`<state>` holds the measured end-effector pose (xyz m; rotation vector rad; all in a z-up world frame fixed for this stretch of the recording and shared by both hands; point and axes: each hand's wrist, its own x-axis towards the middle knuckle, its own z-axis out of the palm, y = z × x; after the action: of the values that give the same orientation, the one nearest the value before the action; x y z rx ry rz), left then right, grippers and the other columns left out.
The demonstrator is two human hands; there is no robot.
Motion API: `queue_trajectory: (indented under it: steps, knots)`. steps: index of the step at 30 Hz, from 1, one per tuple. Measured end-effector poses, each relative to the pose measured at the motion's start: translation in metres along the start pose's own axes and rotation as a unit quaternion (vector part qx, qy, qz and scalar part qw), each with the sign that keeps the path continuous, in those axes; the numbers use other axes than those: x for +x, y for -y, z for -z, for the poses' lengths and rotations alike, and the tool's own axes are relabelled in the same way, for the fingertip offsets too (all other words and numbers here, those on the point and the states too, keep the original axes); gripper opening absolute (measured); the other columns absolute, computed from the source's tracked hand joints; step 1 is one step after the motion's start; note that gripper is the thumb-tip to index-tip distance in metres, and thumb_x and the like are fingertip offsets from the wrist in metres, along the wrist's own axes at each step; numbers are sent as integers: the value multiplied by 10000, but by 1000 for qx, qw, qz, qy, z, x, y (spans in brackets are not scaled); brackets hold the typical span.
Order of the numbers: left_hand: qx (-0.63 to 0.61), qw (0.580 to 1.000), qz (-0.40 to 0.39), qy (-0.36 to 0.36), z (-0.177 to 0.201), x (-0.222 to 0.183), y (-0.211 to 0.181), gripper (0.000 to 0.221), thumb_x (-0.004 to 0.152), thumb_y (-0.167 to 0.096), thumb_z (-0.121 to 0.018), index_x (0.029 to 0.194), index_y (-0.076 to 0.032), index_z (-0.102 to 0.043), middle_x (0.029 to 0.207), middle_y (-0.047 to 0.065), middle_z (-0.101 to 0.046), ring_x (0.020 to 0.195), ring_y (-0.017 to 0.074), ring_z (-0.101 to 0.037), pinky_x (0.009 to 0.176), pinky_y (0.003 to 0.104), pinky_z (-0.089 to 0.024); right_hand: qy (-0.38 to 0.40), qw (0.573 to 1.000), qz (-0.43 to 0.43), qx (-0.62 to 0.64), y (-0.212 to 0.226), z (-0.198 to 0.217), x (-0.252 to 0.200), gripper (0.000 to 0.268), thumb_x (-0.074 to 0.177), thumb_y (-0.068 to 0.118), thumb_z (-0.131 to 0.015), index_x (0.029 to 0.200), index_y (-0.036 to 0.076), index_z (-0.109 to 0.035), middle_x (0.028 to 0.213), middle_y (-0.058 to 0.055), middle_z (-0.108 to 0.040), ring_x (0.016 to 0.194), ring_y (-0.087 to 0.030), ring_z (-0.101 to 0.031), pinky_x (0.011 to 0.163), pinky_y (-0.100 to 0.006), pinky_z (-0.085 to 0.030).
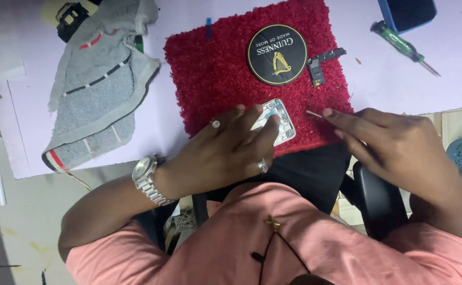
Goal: Cleaning and adjusting the internal circuit board of a disassembled smartphone using a probe and a toothbrush.
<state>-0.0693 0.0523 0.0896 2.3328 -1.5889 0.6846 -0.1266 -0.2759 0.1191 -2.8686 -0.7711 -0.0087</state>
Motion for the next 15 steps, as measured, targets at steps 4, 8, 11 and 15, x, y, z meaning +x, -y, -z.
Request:
queue_trajectory:
  steps: [4, 8, 11, 15]
  knots:
    - [-64, 992, 67, 79, -17, -17, -17, 139, 1019, -250, -741, 1147, -207, -708, 1402, 155, -597, 1242, 335, -705, 720, 411, -633, -23, 998, 16, 55, 5, -6, 10, 361, 1071, 246, -701, 1413, 145, -757, 877, -10, -694, 767, -197, -677, 622, -361, -512]
    - [-80, 984, 75, 141, -41, -15, -27, 894, 947, -592, -838, 1563, -34, -509, 1724, 204, -334, 1616, 419, -261, 1308, 674, -253, -11, 996, 17, 87, 9, -17, 25, 362, 1095, 178, -660, 1448, 119, -717, 894, -41, -632, 748, -228, -653, 589, -389, -489]
    - [-54, 984, 78, 150, -47, -15, -29, 945, 932, -681, -762, 1561, -13, -538, 1701, 173, -427, 1613, 361, -303, 1332, 559, -221, 17, 995, 26, 97, 2, -31, 32, 425, 1095, 137, -608, 1516, 164, -664, 962, -47, -652, 791, -235, -673, 606, -391, -518]
    - [-106, 981, 83, 136, -50, -18, -26, 713, 1041, -566, -694, 1498, -21, -646, 1688, 122, -454, 1611, 350, -291, 1339, 512, -230, 22, 993, 38, 108, 0, -38, 36, 444, 1095, 105, -603, 1534, 164, -643, 952, -61, -636, 778, -249, -653, 613, -397, -513]
